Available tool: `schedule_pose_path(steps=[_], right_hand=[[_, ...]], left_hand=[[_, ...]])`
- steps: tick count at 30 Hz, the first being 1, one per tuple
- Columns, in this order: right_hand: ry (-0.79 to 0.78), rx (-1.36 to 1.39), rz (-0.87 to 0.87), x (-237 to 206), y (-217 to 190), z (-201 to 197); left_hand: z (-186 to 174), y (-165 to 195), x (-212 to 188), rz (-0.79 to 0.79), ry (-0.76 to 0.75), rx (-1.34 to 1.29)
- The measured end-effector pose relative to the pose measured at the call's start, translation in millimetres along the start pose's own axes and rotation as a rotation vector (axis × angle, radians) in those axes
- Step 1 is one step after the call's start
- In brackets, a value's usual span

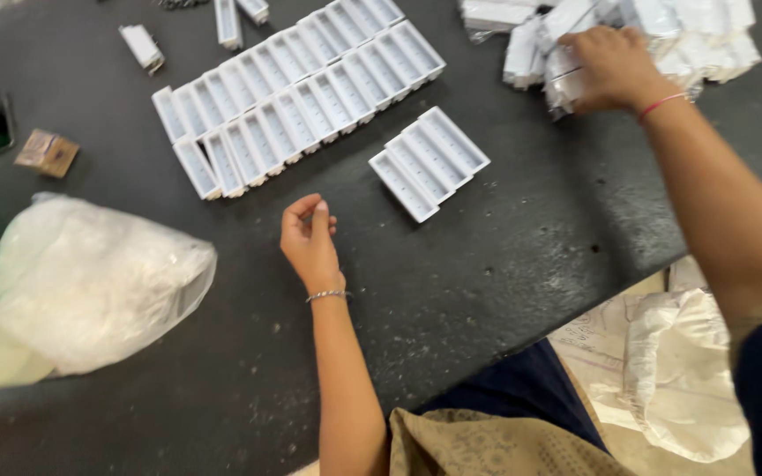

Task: The person repeatedly picks up small white plastic trays, places them into clear plastic bags, and sets the packaged units aside on the table. The person also moves a large bag of plastic bags and a green bin to access more packaging material. The task continues with consistent pick-and-place motions throughout the clip.

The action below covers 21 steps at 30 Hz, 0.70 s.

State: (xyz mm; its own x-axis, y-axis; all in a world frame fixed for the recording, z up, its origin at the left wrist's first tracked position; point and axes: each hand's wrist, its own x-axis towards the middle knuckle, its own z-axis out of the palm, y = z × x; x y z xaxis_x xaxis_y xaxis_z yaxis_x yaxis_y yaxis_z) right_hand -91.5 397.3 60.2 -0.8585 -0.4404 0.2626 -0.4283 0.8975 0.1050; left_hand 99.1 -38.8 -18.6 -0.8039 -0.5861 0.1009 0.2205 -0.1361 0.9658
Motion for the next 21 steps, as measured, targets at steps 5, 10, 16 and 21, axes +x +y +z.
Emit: schedule_pose_path(steps=[5,10,16,21], right_hand=[[-0.005,-0.054,-0.045,-0.1,-8.6,-18.9],[0.072,0.277,0.038,-7.0,-49.0,-55.9],[-0.221,1.475,-0.006,1.3,-162.1,-76.6],[-0.521,2.243,-0.006,7.5,-274.0,-50.4]], left_hand=[[-11.7,9.0,1.6,-0.005,0.028,-0.061],[-18.1,20.2,0.4,-0.053,0.023,-0.104],[-14.2,27.7,-2.3,-0.147,-0.151,-0.283],[-18.3,43.5,-1.9,-0.428,-0.379,-0.416]])
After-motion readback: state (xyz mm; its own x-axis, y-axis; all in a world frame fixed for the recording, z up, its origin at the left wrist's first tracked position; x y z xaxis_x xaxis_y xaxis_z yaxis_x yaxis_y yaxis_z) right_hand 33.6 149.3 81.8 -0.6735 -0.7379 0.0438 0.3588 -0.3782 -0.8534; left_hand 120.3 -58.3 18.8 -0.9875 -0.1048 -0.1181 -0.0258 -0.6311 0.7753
